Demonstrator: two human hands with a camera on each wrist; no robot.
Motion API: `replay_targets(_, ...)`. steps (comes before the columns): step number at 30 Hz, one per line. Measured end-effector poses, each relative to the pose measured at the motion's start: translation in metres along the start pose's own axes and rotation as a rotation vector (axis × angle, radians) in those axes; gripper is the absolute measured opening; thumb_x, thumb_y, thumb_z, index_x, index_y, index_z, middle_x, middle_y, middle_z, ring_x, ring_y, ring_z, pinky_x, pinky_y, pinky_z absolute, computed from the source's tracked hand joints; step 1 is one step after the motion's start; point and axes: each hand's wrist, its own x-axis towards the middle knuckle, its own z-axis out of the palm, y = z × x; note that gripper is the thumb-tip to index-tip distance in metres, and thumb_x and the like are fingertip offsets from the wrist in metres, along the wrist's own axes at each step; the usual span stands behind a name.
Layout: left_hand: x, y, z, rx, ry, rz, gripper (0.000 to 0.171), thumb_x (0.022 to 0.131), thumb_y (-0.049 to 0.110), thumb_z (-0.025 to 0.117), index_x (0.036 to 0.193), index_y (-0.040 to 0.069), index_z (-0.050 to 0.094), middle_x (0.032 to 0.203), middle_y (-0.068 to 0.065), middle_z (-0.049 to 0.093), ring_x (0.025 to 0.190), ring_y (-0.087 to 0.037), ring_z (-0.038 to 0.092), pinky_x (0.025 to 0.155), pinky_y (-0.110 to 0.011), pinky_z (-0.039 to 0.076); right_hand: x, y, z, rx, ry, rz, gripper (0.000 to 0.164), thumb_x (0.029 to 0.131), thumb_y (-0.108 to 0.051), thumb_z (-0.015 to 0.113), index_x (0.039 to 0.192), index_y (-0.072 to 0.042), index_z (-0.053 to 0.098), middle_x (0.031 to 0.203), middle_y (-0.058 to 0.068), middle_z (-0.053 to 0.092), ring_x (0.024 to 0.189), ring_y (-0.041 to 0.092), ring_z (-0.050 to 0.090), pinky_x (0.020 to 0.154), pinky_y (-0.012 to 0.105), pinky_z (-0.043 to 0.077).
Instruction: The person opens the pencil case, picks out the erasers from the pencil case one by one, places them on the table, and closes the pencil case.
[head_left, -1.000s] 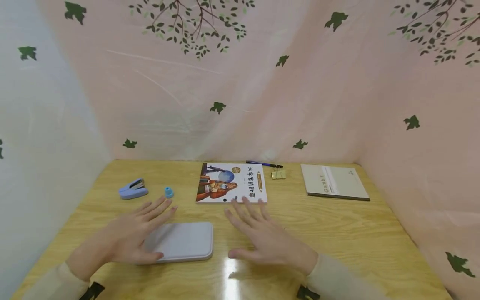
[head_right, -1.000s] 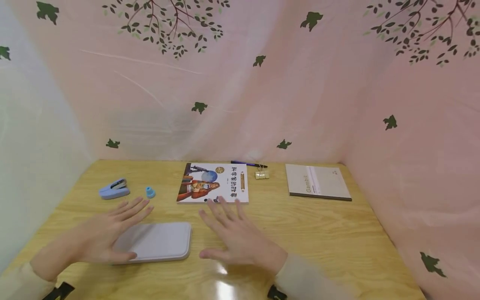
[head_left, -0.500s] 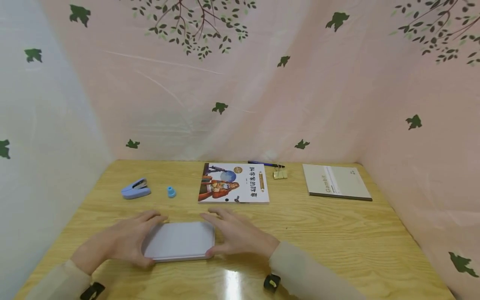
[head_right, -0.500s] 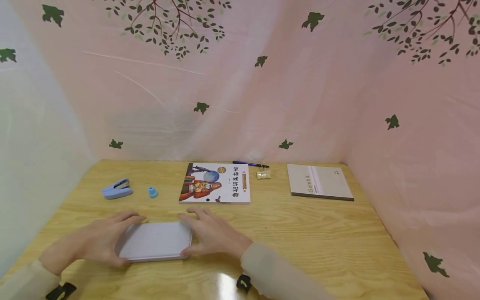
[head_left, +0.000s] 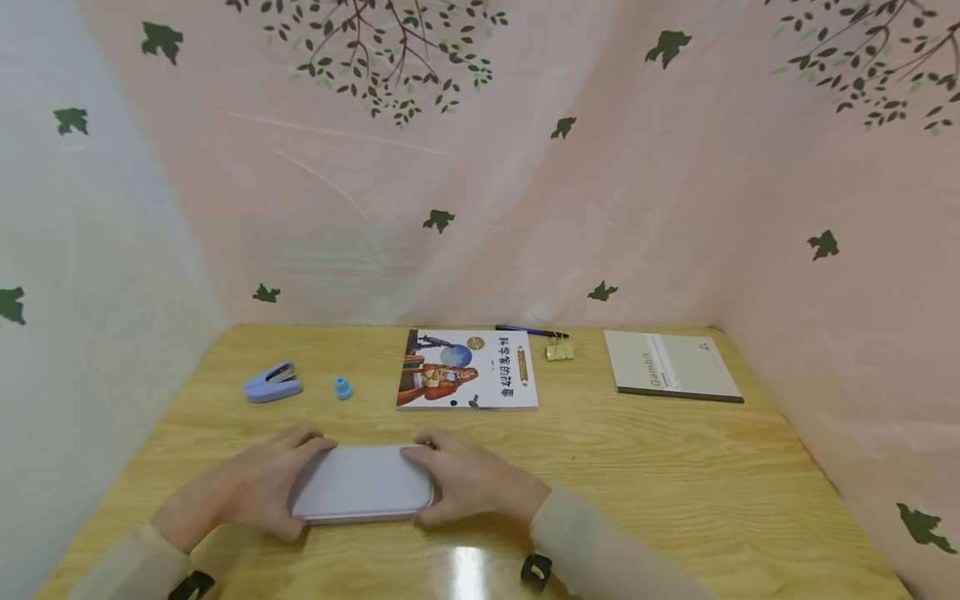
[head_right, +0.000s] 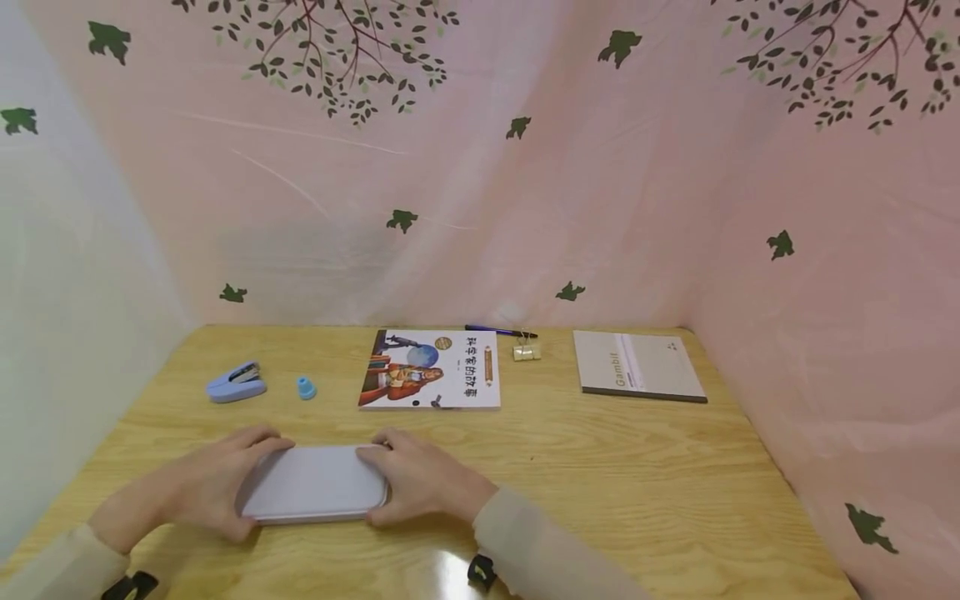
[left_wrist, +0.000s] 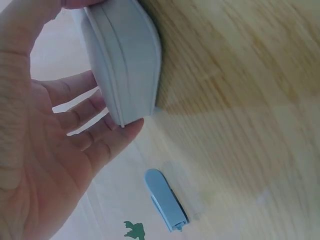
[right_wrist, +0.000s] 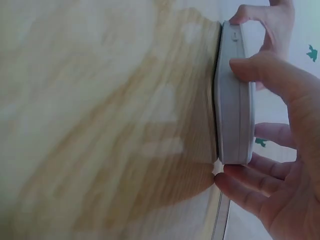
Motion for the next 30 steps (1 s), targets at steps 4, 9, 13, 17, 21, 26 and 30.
replay_targets(4, -0.001, -0.001, 0.003, 0.014, 0.028, 0.008, 0.095, 0.057, 0.047, 0.088, 0.136, 0.005, 0.057, 0.125, -0.002, 0.051, 0.111, -0.019, 0.053, 0.088, -0.045, 0.055, 0.001, 0.002, -0.002, -0.021, 0.001, 0.003, 0.083, 0.08, -0.049, 0.08, 0.149, -0.014, 0.052, 0.14, 0.006, 0.053, 0.111, 0.011, 0.055, 0.095, 0.019, 0.046)
replay_targets(9, -0.001, -0.002, 0.007, 0.039, 0.059, 0.048, 0.095, 0.055, 0.045, 0.088, 0.135, 0.002, 0.058, 0.126, -0.004, 0.052, 0.111, -0.021, 0.054, 0.087, -0.043, 0.055, 0.003, 0.001, -0.006, -0.061, -0.019, -0.001, 0.08, 0.078, -0.052, 0.079, 0.146, -0.016, 0.055, 0.137, 0.005, 0.056, 0.11, 0.011, 0.057, 0.094, 0.021, 0.048)
replay_targets(13, 0.0, -0.002, 0.008, 0.05, 0.069, 0.066, 0.095, 0.055, 0.046, 0.088, 0.134, 0.001, 0.059, 0.125, -0.004, 0.053, 0.111, -0.021, 0.054, 0.086, -0.042, 0.056, 0.006, -0.002, -0.008, -0.111, -0.039, 0.004, 0.078, 0.077, -0.051, 0.079, 0.143, -0.016, 0.058, 0.134, 0.006, 0.058, 0.105, 0.012, 0.059, 0.091, 0.024, 0.05)
replay_targets(17, 0.0, -0.001, 0.007, 0.056, 0.071, 0.065, 0.095, 0.055, 0.046, 0.089, 0.133, 0.001, 0.06, 0.125, -0.005, 0.054, 0.11, -0.022, 0.055, 0.085, -0.043, 0.056, 0.009, -0.004, -0.01, -0.156, -0.06, -0.003, 0.076, 0.077, -0.053, 0.078, 0.14, -0.016, 0.06, 0.13, 0.006, 0.06, 0.1, 0.011, 0.059, 0.087, 0.024, 0.051)
replay_targets(21, 0.001, 0.0, 0.005, 0.052, 0.066, 0.061, 0.094, 0.055, 0.045, 0.089, 0.133, 0.0, 0.06, 0.124, -0.005, 0.055, 0.11, -0.023, 0.056, 0.084, -0.043, 0.056, 0.012, -0.003, -0.015, -0.157, -0.09, -0.003, 0.078, 0.078, -0.056, 0.078, 0.142, -0.015, 0.06, 0.131, 0.007, 0.061, 0.103, 0.012, 0.06, 0.089, 0.024, 0.051)
replay_targets(26, 0.001, -0.001, 0.003, 0.024, 0.049, 0.06, 0.095, 0.057, 0.045, 0.09, 0.135, 0.0, 0.061, 0.126, -0.005, 0.055, 0.11, -0.023, 0.057, 0.085, -0.043, 0.056, 0.014, 0.002, -0.019, -0.107, -0.122, -0.005, 0.08, 0.081, -0.058, 0.077, 0.145, -0.014, 0.058, 0.134, 0.008, 0.061, 0.109, 0.013, 0.061, 0.093, 0.022, 0.05)
replay_targets(30, -0.004, -0.006, 0.002, -0.047, 0.046, 0.053, 0.093, 0.064, 0.051, 0.09, 0.14, 0.006, 0.06, 0.131, -0.006, 0.057, 0.113, -0.025, 0.058, 0.088, -0.045, 0.055, 0.012, 0.006, -0.022, -0.052, -0.115, -0.045, 0.076, 0.086, -0.055, 0.073, 0.145, -0.011, 0.057, 0.137, 0.008, 0.061, 0.116, 0.014, 0.061, 0.097, 0.02, 0.047)
